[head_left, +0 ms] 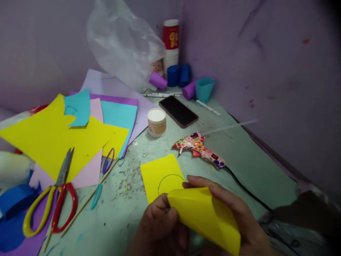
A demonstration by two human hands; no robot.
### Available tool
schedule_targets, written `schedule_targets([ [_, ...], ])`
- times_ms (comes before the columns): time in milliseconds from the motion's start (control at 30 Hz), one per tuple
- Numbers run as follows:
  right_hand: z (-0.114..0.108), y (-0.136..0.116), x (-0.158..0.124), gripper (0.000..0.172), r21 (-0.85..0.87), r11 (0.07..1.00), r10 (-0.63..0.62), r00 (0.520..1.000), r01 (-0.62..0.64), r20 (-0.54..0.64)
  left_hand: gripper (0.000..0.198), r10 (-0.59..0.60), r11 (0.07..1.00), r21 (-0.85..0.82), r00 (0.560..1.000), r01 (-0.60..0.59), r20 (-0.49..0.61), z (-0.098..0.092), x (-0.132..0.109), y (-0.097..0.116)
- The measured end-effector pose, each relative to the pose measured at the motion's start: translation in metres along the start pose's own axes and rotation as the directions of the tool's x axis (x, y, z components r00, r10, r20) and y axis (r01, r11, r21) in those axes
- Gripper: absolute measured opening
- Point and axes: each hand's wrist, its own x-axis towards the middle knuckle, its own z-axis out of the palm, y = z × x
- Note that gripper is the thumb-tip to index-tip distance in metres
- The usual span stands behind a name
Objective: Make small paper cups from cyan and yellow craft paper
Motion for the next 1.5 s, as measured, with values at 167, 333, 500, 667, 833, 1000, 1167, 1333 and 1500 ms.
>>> schedule_targets([
  [167, -0.008, -0.002, 0.012, 0.057, -0.089, 0.992, -0.095, 0.995, 0.093, -0.024, 0.043, 0.051, 0.986, -0.163, 0.996, -0.038, 0.079, -0.014, 0.001, -0.013],
  [333, -0.007, 0.002, 0.022, 0.072, -0.173, 0.975, -0.133, 0.990, 0.139, 0.044, 0.017, 0.734, 0.425, 0.724, 0.675, -0.543, 0.075, -0.044, -0.016, -0.026],
  [500, 0.006, 0.014, 0.024, 0.059, -0.206, 0.968, -0.109, 0.979, 0.143, 0.170, 0.025, 0.698, -0.495, 0.819, 0.429, -0.290, 0.574, -0.068, -0.015, -0.031],
  [667, 0.011, 0.025, 0.023, 0.062, -0.231, 0.971, 0.000, 0.972, 0.057, 0.237, 0.026, 0.639, -0.502, 0.833, 0.549, -0.232, 0.539, -0.071, -0.013, -0.029],
  [833, 0.006, 0.028, 0.023, 0.062, -0.349, 0.932, 0.016, 0.949, 0.101, 0.316, 0.033, 0.673, -0.439, 0.857, 0.533, -0.270, 0.513, -0.070, -0.016, -0.029],
  [1000, 0.002, 0.027, 0.027, 0.061, -0.407, 0.903, 0.026, 0.932, 0.133, 0.361, 0.028, 0.685, -0.354, 0.870, 0.538, -0.345, 0.492, -0.075, -0.011, -0.042],
  [1167, 0.008, 0.023, 0.032, 0.058, -0.422, 0.895, 0.023, 0.930, 0.143, 0.366, 0.035, 0.671, -0.222, 0.869, 0.578, -0.442, 0.465, -0.080, -0.008, -0.057],
  [1333, 0.016, 0.023, 0.032, 0.052, -0.397, 0.908, -0.032, 0.967, 0.133, 0.251, 0.038, 0.628, -0.296, 0.875, 0.612, -0.383, 0.480, -0.077, -0.014, -0.047],
  [1500, 0.015, 0.025, 0.031, 0.055, -0.432, 0.884, -0.057, 0.958, 0.178, 0.280, 0.037, 0.596, -0.470, 0.828, 0.582, -0.306, 0.553, -0.075, -0.017, -0.037],
])
